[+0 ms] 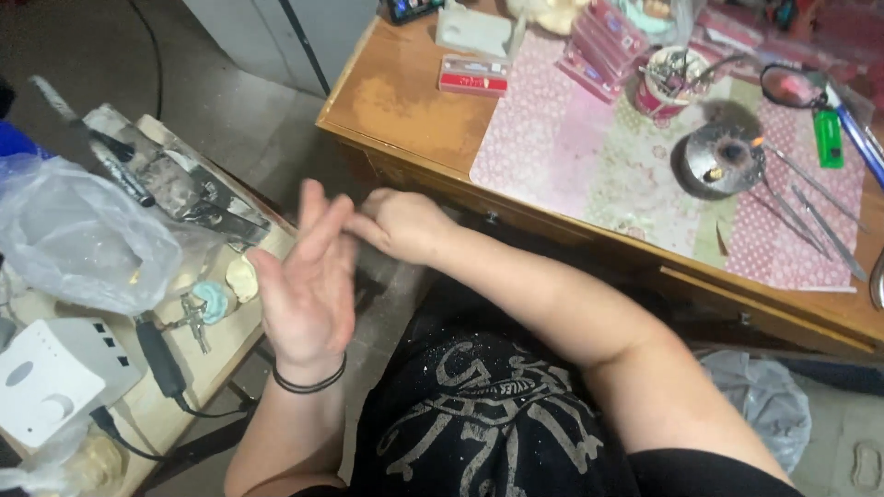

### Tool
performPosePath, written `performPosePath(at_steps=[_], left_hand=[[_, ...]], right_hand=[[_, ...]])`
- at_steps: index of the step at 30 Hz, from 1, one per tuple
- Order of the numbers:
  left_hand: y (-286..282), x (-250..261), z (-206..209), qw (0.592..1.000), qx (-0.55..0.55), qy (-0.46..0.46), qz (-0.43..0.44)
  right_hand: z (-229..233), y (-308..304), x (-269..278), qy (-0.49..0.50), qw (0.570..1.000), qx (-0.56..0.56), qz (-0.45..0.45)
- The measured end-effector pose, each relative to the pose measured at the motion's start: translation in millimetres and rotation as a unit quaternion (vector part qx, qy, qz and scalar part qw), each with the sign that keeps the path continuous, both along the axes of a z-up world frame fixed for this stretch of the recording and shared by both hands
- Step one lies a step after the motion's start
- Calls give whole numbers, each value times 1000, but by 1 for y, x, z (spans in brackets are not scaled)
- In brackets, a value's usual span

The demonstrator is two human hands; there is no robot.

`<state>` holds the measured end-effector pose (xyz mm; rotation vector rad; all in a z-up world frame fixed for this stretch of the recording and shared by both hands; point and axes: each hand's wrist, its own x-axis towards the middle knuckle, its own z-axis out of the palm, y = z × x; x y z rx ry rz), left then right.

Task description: The person works on a dental mold held in a metal articulator, using a metal tool to scrape and shape the material. They then handle a separate piece of light-colored putty, kneading and shaping it by hand on the work surface.

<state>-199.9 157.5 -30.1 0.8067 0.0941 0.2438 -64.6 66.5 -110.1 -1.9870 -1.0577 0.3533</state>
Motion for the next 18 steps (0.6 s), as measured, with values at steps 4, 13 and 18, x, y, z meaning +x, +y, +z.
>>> performPosePath(at_steps=[4, 13, 18], left_hand=[[24, 16, -20, 835, 516, 9, 192], [35, 128, -33, 635, 747, -80, 183], [22, 219, -37, 582, 798, -126, 96]], right_hand=[[22, -51, -9, -267, 962, -44, -34], [76, -169, 18, -157, 886, -285, -330], [77, -102, 24, -112, 898, -334, -265]])
